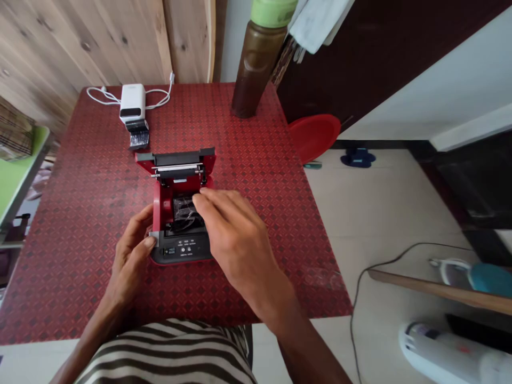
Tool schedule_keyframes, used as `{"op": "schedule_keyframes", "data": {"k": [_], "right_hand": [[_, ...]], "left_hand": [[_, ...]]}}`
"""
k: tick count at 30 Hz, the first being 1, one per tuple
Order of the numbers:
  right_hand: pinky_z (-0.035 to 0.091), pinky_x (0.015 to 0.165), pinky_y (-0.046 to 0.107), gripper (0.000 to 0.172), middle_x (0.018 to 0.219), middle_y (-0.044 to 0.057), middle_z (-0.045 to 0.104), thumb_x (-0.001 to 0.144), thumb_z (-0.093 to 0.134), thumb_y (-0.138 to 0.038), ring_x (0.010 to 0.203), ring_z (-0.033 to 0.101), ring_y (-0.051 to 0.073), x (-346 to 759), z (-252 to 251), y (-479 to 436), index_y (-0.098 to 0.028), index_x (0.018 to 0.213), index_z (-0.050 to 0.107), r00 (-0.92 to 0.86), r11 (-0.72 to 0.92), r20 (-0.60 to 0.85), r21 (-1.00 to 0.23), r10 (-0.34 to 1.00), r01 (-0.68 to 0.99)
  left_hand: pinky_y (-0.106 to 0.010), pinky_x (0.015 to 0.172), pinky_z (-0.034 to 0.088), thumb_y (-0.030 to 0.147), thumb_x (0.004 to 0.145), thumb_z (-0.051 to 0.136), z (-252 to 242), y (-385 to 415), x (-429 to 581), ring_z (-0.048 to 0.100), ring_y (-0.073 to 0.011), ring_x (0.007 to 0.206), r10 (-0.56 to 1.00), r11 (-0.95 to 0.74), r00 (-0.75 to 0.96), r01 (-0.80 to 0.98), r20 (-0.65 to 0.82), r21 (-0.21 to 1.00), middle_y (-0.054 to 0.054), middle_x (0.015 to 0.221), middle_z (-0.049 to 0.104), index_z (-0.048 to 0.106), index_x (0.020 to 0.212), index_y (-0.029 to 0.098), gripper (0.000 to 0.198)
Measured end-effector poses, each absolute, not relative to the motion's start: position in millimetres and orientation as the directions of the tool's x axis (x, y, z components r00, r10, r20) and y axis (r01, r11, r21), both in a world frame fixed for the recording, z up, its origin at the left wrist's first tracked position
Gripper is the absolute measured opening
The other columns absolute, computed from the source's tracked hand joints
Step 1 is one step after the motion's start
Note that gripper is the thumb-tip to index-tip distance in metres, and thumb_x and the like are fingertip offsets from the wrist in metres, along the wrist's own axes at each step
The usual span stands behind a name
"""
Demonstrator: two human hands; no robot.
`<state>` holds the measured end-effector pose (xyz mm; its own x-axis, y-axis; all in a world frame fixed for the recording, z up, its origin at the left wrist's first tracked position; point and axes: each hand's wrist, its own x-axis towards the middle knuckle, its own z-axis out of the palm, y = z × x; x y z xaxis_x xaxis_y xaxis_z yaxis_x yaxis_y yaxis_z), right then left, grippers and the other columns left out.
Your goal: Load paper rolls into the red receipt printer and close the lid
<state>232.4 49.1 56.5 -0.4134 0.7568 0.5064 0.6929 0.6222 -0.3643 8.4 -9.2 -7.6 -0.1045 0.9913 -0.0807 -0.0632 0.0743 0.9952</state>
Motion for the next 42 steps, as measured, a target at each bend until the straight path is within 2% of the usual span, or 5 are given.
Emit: {"op": "schedule_keyframes", "data": {"k": [6,10,24,35,42], "right_hand": [[0.063,0.105,0.043,0.022,0.125,0.014,0.085,0.110,0.063,-0.003,0.119,0.079,0.029,188.3,65.7,92.2,-0.015,0.115,0.081,-0.664,0.628,-0.027,-0.294,0.748,0.720],[0.062,0.100,0.042,0.029,0.129,0.016,0.083,0.112,0.055,-0.003,0.119,0.079,0.030,170.0,70.5,103.4,-0.012,0.127,0.079,-0.644,0.605,-0.178,-0.229,0.744,0.762],[0.060,0.076,0.038,0.036,0.124,0.019,0.084,0.108,0.051,-0.002,0.105,0.083,0.030,161.7,67.8,104.9,-0.012,0.132,0.076,-0.588,0.581,-0.155,-0.093,0.794,0.809],[0.055,0.085,0.039,0.024,0.114,0.014,0.084,0.106,0.058,-0.006,0.102,0.078,0.028,166.3,76.1,96.4,-0.017,0.116,0.077,-0.616,0.610,-0.090,-0.081,0.783,0.788],[0.058,0.084,0.038,0.016,0.101,0.010,0.082,0.102,0.065,-0.008,0.097,0.078,0.027,191.1,73.7,80.6,-0.019,0.102,0.076,-0.564,0.598,0.201,-0.216,0.801,0.772]], "left_hand": [[-0.055,0.120,0.057,0.051,0.108,0.071,-14.6,-7.5,7.7,0.068,-0.0359,0.147,0.995,0.010,-0.098,-0.034,-0.013,0.999,-0.010,0.163,0.068,0.062,0.161,0.031,0.057],[-0.055,0.123,0.053,0.052,0.108,0.070,-16.8,-8.0,5.2,0.067,-0.0347,0.146,0.996,0.021,-0.089,-0.017,-0.023,1.000,-0.010,0.163,0.066,0.060,0.162,0.033,0.059],[-0.052,0.122,0.052,0.053,0.108,0.070,-14.6,-9.5,4.1,0.065,-0.0335,0.145,0.995,0.068,-0.067,-0.040,-0.071,0.997,-0.010,0.165,0.063,0.058,0.164,0.032,0.061],[-0.054,0.117,0.058,0.051,0.108,0.070,-14.1,-7.3,5.2,0.068,-0.0357,0.145,0.996,0.035,-0.082,-0.016,-0.036,0.999,-0.009,0.165,0.066,0.060,0.162,0.034,0.058],[-0.054,0.120,0.056,0.050,0.109,0.072,-14.2,-8.4,3.8,0.061,-0.0367,0.155,0.995,0.060,-0.077,-0.039,-0.063,0.997,-0.006,0.169,0.064,0.060,0.163,0.036,0.058]]}}
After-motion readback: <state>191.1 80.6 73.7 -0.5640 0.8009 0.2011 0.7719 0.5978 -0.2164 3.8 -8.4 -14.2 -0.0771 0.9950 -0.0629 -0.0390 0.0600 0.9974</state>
